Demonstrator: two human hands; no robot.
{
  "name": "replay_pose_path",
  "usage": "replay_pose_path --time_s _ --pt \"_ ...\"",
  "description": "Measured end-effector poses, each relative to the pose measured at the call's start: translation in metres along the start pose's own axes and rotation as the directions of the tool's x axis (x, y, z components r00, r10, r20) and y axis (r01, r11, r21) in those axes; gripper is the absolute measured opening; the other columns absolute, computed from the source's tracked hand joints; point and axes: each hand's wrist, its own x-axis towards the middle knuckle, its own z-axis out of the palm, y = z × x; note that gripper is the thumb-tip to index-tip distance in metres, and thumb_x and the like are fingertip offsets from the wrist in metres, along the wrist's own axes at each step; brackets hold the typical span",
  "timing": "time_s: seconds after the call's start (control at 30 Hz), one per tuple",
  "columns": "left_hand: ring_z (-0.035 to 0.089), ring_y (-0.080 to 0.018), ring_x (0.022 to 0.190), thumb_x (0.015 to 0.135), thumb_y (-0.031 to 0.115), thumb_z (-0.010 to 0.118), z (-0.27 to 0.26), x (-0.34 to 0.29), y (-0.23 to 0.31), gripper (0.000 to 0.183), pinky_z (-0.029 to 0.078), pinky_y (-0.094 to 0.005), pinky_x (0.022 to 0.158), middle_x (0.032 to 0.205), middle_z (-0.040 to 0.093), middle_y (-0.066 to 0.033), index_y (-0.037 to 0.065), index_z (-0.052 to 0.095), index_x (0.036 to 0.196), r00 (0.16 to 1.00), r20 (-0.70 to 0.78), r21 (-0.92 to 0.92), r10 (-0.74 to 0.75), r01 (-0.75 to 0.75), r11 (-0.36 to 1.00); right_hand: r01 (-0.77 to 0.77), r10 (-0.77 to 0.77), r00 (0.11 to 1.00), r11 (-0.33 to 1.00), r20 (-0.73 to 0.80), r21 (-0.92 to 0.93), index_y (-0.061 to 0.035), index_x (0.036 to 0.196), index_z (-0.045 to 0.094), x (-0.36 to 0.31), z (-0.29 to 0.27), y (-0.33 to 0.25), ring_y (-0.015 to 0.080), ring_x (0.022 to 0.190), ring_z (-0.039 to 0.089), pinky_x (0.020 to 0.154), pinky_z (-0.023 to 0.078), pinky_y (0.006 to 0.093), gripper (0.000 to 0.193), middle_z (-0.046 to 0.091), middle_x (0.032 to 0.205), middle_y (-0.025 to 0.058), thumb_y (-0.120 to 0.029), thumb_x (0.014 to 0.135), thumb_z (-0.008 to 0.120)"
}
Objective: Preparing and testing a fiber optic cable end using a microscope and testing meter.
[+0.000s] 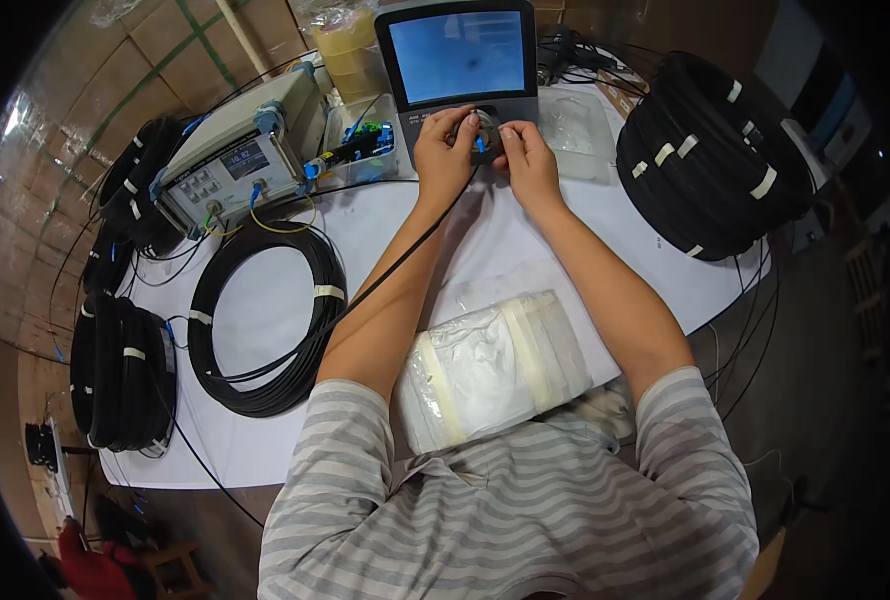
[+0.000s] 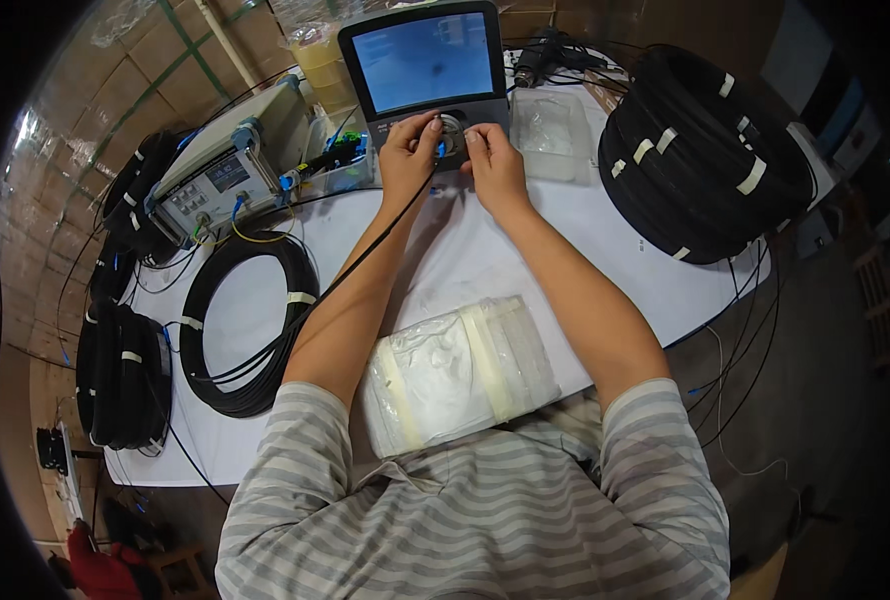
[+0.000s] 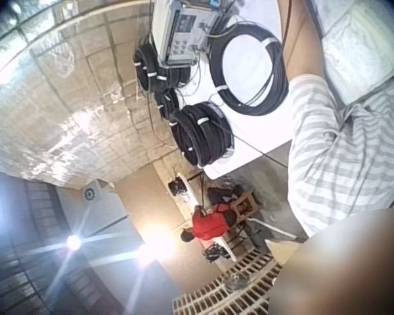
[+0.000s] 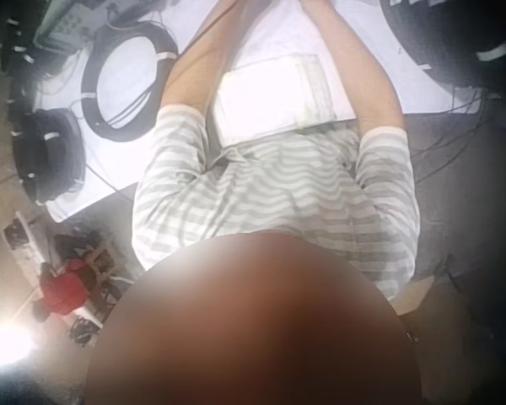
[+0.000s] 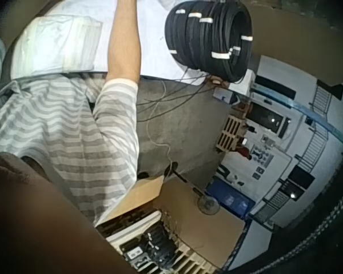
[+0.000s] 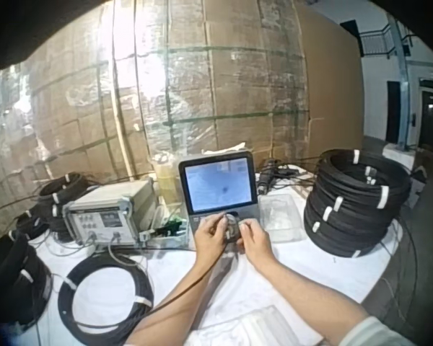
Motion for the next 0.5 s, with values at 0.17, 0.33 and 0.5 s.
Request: replay_pose_path --time_s 0.17,0.33,0.5 --pt "0.063 -0.0133 0.092 0.098 0.02 0.069 -0.003 -0.003 -0.001 0.024 0.051 -0.0256 0.077 0.115 0.064 -0.0079 0.005 0.075 0.116 0.999 0.023 -0.084 0.041 -0.039 0.996 0.014 -0.014 1.0 0.999 -0.005 -0.044 -0.0033 0.103 0.062 0.006 0.002 -0.001 0.011 0.062 0.064 0.057 0.052 0.0271 0.028 0.064 0.076 0.0031 -0.03 0.106 0.056" --pt "0.063 -0.0134 0.095 0.099 0.02 0.068 -0.004 -0.008 0.001 0.026 0.051 -0.0258 0.079 0.119 0.063 -0.008 0.005 0.073 0.119 0.998 0.05 -0.102 0.028 -0.023 0.995 -0.115 0.115 0.993 0.991 -0.003 -0.066 -0.0019 0.093 0.061 0.01 0.002 -0.003 0.0111 0.059 0.061 0.055 0.053 0.0276 0.039 0.062 0.072 0.0041 -0.038 0.106 0.055" --pt "0.063 -0.0146 0.098 0.099 0.019 0.067 -0.007 -0.007 -0.005 0.026 0.051 -0.0263 0.081 0.122 0.062 -0.0087 0.006 0.073 0.121 0.998 0.056 -0.127 0.014 -0.007 0.992 -0.144 0.144 0.989 0.989 -0.03 0.014 -0.0021 0.093 0.061 0.007 0.009 -0.001 0.0107 0.062 0.062 0.055 0.053 0.027 0.037 0.064 0.077 0.0039 -0.036 0.106 0.055"
